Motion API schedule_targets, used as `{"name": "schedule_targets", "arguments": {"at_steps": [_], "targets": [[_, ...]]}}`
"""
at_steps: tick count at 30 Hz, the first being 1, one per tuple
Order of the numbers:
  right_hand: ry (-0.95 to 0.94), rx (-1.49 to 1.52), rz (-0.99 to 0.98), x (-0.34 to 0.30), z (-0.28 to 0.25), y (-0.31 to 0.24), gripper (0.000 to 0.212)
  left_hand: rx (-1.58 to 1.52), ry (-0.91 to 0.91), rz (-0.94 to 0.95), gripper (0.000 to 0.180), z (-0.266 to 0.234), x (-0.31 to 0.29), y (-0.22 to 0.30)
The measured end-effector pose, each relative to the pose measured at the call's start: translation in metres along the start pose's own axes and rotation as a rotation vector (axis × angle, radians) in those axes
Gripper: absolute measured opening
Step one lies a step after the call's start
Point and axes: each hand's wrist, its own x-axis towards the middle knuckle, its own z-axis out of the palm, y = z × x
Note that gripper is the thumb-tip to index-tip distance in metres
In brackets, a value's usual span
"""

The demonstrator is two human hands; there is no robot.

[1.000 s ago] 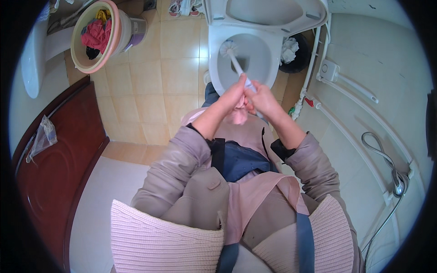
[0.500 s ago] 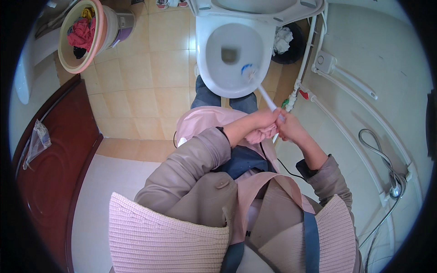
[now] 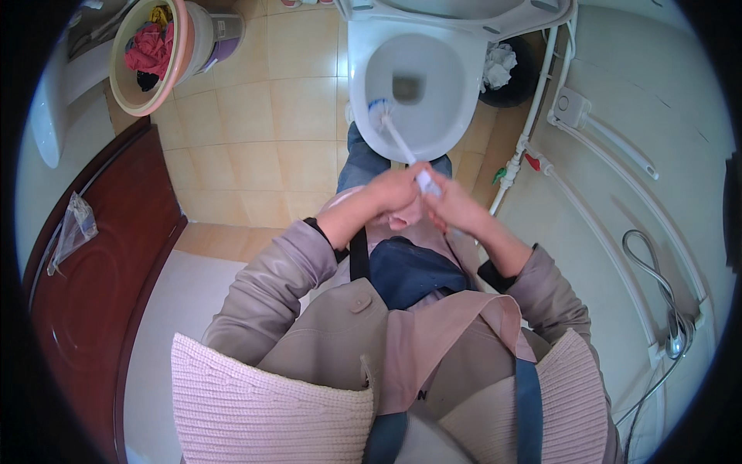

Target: The person wipes the tiled wall and shower fixtures with a pink cloth, then flushes the toilet and scrubs the bowl with a toilet brush. The person handles the cloth and brush directly and works around pipes and the shower hose.

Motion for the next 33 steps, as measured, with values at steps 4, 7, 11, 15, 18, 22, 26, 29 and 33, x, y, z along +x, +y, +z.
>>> {"name": "schedule_targets", "arguments": {"at_steps": [4, 7, 11, 15, 18, 22, 26, 29, 33], "targets": [[0.101, 0.388, -0.167, 0.009, -0.018, -0.052, 0.037, 0.094, 0.262, 0.124, 0.055, -0.055, 0.006, 0.043], [0.143, 0.446, -0.103, 0.006, -0.02, -0.064, 0.032, 0.461, 0.288, 0.137, 0.057, -0.067, 0.006, 0.065], [0.038, 0.339, -0.02, 0.008, -0.003, -0.04, 0.035, 0.344, 0.174, 0.014, 0.05, -0.044, -0.009, 0.043], [-0.073, 0.342, 0.105, 0.005, -0.011, -0.002, 0.035, 0.177, -0.04, -0.098, 0.051, -0.001, 0.005, 0.03], [-0.013, 0.449, 0.258, -0.017, -0.028, 0.023, 0.027, 0.192, -0.161, -0.045, 0.048, 0.029, 0.023, 0.048], [0.258, 0.639, 0.241, -0.041, -0.046, 0.022, 0.025, 0.329, -0.17, 0.192, 0.05, 0.034, 0.044, 0.084], [0.455, 0.664, -0.119, -0.034, -0.041, -0.02, 0.021, 0.19, 0.177, 0.198, 0.06, -0.006, 0.058, 0.105], [0.333, 0.64, -0.249, -0.016, -0.037, -0.061, 0.027, 0.344, 0.377, 0.317, 0.063, -0.049, 0.051, 0.089], [0.199, 0.212, -0.155, 0.006, -0.011, -0.075, 0.05, 0.363, 0.399, 0.184, 0.057, -0.069, 0.013, 0.046]]}}
